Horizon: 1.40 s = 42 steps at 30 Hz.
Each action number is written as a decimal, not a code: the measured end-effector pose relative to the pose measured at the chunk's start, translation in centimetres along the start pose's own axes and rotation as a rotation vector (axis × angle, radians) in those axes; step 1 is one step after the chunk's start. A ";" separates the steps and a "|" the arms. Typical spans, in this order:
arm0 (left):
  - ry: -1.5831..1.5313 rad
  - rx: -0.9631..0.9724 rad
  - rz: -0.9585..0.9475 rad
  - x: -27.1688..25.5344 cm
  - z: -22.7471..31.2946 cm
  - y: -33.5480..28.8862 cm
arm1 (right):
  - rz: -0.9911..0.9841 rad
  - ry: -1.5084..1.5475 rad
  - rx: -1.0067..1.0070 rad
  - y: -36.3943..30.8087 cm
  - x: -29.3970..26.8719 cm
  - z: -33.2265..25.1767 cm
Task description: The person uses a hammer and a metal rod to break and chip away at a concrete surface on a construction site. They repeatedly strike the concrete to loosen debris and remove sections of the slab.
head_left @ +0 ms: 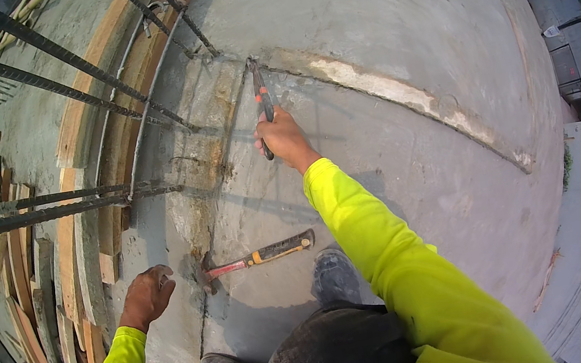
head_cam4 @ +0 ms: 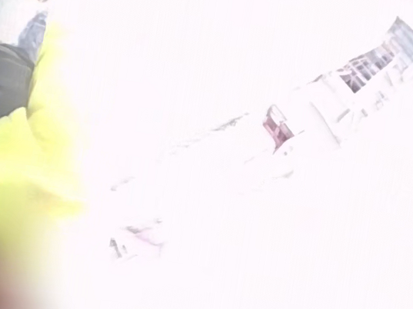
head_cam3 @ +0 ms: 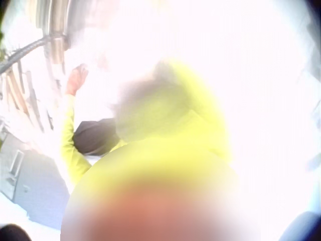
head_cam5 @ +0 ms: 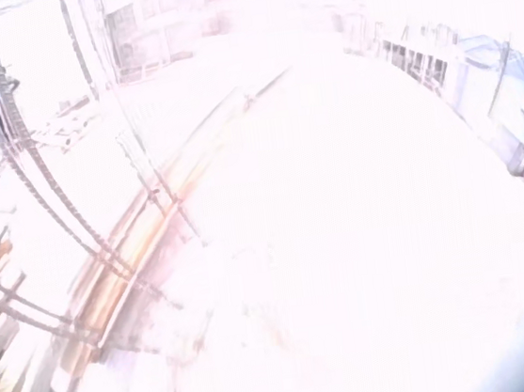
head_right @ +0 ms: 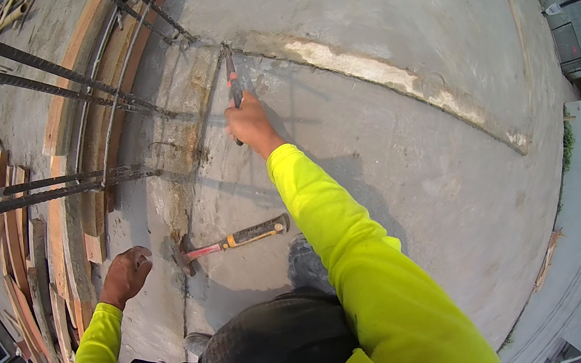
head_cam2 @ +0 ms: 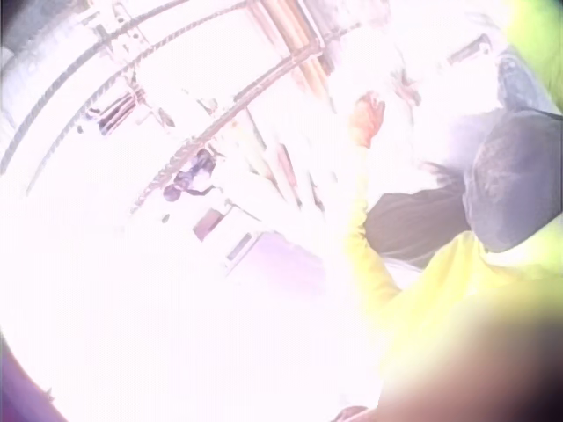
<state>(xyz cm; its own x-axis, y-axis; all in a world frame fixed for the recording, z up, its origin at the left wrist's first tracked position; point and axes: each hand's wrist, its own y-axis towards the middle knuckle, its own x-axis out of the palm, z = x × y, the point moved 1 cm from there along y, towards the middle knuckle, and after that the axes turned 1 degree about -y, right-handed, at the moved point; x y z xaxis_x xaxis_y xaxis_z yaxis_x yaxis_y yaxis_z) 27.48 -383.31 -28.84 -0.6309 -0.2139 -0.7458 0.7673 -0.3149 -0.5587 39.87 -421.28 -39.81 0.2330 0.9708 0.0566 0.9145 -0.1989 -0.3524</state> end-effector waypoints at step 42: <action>-1.064 -0.347 0.128 3.0 19.8 28.0 | -0.583 0.204 0.367 2.0 -6.6 1.6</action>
<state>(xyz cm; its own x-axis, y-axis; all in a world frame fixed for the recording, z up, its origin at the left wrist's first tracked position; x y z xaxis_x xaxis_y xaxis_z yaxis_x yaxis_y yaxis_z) 44.80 -411.07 -39.58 -0.1957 -0.9582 -0.2088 0.7192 0.0045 -0.6947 39.68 -427.91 -42.37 -0.1696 0.8537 0.4924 0.7473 0.4371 -0.5004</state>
